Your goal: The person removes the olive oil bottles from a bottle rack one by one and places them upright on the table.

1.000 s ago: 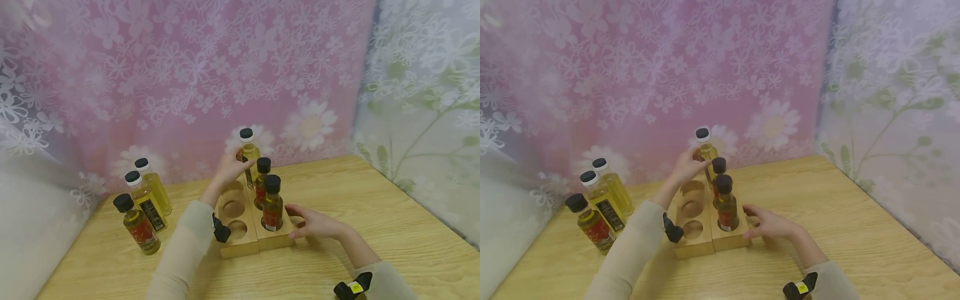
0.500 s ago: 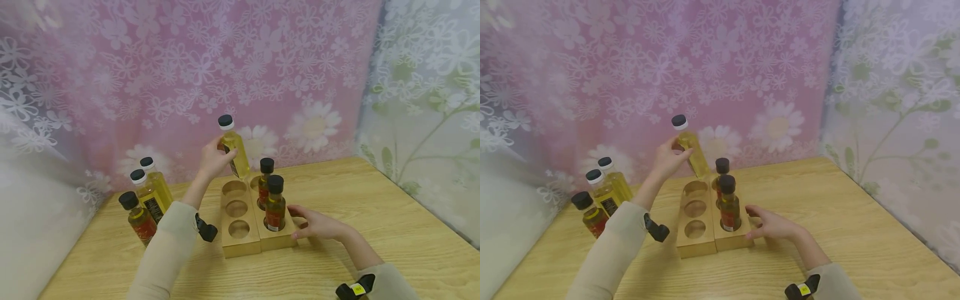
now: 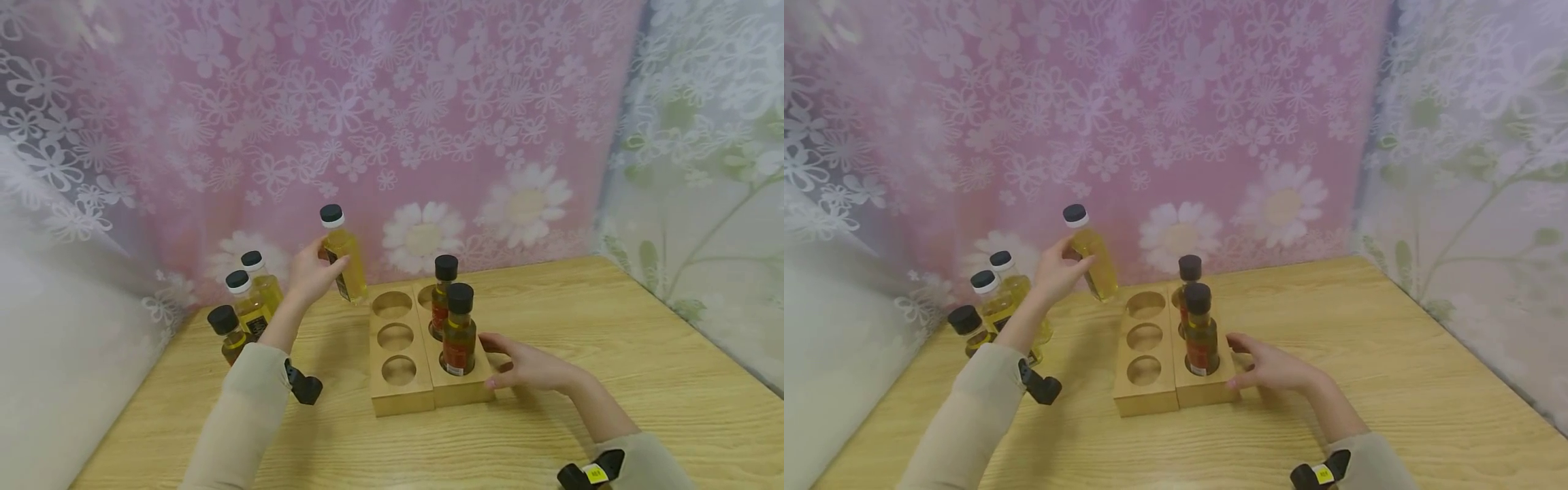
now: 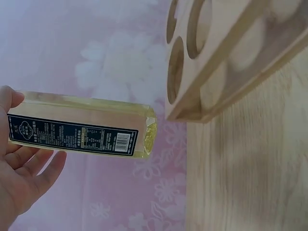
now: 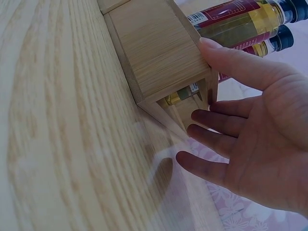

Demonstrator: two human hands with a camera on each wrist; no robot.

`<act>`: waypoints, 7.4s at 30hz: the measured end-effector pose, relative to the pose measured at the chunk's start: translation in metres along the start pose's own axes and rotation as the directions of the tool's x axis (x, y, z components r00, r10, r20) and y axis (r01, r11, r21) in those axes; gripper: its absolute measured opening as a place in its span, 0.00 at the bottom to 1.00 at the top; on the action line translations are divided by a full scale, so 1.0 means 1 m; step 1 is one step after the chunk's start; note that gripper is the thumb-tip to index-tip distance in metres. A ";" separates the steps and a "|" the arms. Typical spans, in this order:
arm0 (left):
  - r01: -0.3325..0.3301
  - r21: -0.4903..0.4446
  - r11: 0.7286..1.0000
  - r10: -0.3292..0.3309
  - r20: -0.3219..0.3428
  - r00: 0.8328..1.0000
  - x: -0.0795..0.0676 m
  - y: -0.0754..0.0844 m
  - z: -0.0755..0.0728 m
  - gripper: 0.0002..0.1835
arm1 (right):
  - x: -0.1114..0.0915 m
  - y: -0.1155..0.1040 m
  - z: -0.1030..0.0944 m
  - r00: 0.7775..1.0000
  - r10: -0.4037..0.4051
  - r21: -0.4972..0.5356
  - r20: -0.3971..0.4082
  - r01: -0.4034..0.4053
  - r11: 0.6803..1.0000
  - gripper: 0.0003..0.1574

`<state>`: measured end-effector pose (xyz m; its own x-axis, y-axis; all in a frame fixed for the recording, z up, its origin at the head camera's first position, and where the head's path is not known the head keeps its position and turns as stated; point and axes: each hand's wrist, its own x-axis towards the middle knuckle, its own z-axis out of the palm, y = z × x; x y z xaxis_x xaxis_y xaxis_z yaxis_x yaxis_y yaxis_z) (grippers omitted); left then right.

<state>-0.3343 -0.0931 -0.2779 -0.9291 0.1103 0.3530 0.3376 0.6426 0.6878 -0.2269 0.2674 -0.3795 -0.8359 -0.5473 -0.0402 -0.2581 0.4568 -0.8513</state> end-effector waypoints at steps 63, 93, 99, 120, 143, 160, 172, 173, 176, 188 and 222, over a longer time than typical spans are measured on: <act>0.183 -0.067 0.981 -0.192 -0.155 0.969 -0.025 -0.070 0.013 0.35 | 0.001 0.001 0.000 1.000 0.009 0.037 0.017 -0.009 0.999 0.56; -0.415 0.087 0.906 0.418 -0.355 0.836 -0.031 -0.004 0.033 0.11 | 0.002 0.002 -0.001 1.000 0.015 0.017 0.013 -0.015 1.000 0.56; -0.354 0.029 0.935 0.353 -0.195 0.915 -0.033 0.010 0.048 0.15 | 0.001 0.001 -0.001 1.000 0.009 0.027 0.015 -0.009 1.000 0.56; -0.313 -0.011 0.950 0.310 0.170 0.935 -0.036 0.041 0.084 0.25 | 0.001 0.001 0.001 1.000 0.014 0.037 0.018 -0.015 0.999 0.56; -0.188 -0.039 0.981 0.189 0.379 0.906 -0.034 0.060 0.120 0.29 | -0.002 -0.005 0.000 1.000 -0.001 0.057 0.025 0.000 0.998 0.55; -0.191 0.033 0.981 0.167 0.347 0.923 -0.032 0.062 0.130 0.20 | 0.000 0.000 0.001 1.000 0.004 0.040 0.021 -0.005 0.999 0.55; -0.198 0.033 0.980 0.178 0.318 0.931 -0.036 0.061 0.128 0.19 | 0.000 0.000 0.002 1.000 0.002 0.051 0.022 -0.003 0.999 0.55; -0.195 0.036 0.980 0.174 0.315 0.933 -0.037 0.061 0.128 0.19 | 0.000 0.000 0.002 1.000 0.004 0.055 0.021 -0.005 0.998 0.55; -0.181 0.025 0.983 0.165 0.298 0.940 -0.037 0.062 0.125 0.20 | 0.000 0.000 0.002 1.000 -0.006 0.054 0.024 0.005 0.999 0.55; -0.130 -0.135 0.982 0.151 0.159 0.976 -0.038 0.067 0.105 0.27 | 0.002 0.003 0.001 1.000 0.020 0.038 0.015 -0.021 0.999 0.56; -0.091 -0.204 0.975 0.092 -0.005 0.996 -0.041 0.034 0.029 0.25 | 0.003 0.003 0.002 1.000 0.009 0.047 0.026 -0.010 0.999 0.54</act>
<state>-0.2888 -0.0539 -0.2869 -0.8935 0.1650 0.4176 0.4440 0.4621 0.7677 -0.2291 0.2658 -0.3834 -0.8251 -0.5617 -0.0614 -0.2266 0.4284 -0.8747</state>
